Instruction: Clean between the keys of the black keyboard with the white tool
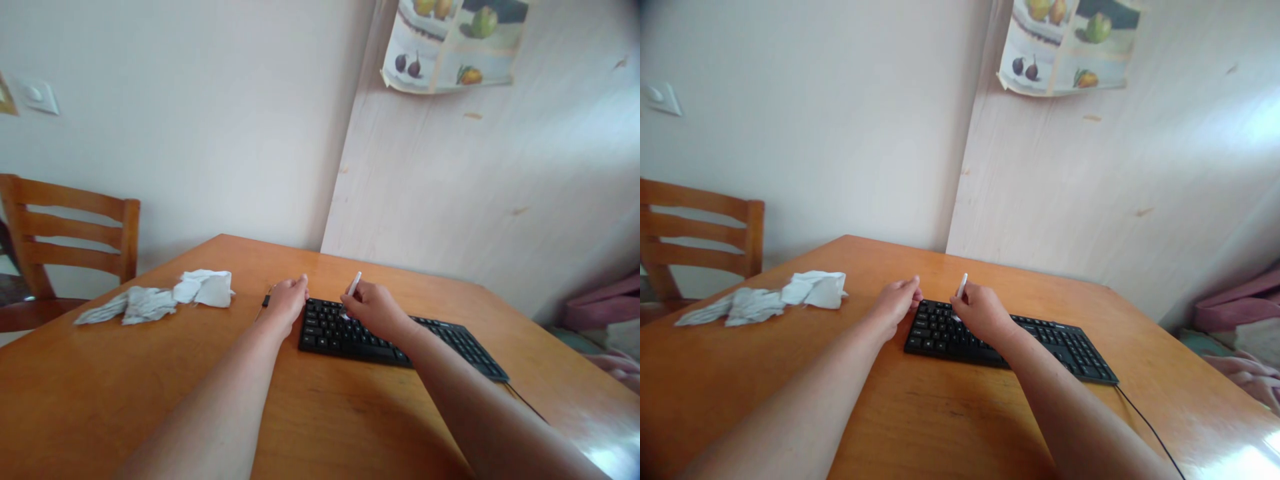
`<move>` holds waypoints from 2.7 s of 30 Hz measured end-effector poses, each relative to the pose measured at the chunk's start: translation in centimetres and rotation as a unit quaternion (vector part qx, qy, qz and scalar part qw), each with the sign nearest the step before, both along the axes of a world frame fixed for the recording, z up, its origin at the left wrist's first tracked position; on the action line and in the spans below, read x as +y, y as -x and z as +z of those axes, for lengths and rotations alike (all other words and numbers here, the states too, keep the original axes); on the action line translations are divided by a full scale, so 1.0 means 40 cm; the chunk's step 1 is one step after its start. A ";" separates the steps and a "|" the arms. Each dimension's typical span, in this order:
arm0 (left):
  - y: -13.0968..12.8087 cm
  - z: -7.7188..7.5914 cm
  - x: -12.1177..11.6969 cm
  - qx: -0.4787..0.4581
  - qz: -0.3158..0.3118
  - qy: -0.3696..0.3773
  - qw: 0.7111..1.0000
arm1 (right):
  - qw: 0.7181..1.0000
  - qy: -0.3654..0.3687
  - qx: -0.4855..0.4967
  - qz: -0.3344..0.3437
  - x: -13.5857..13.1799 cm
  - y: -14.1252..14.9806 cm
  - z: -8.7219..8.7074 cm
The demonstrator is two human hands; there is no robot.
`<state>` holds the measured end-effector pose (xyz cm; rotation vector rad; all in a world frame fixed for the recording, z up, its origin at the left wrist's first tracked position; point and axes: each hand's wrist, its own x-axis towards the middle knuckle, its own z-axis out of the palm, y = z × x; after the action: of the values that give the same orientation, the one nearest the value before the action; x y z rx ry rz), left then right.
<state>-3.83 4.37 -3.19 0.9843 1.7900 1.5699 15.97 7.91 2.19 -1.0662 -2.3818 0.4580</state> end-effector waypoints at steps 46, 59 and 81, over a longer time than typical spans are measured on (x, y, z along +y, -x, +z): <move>0.005 0.002 0.004 -0.026 -0.020 -0.007 0.999 | 0.995 0.045 0.064 0.067 -0.019 0.163 -0.019; -0.028 0.046 -0.036 -0.037 -0.158 -0.058 0.985 | 0.904 0.248 0.347 0.034 -0.009 0.137 -0.019; -0.047 0.086 -0.076 -0.045 -0.240 -0.079 0.967 | 0.812 0.360 0.454 0.070 0.056 0.056 0.013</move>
<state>-1.94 1.35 0.26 1.2851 1.2538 1.4289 13.75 10.16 2.72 -0.6640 -1.4017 1.5998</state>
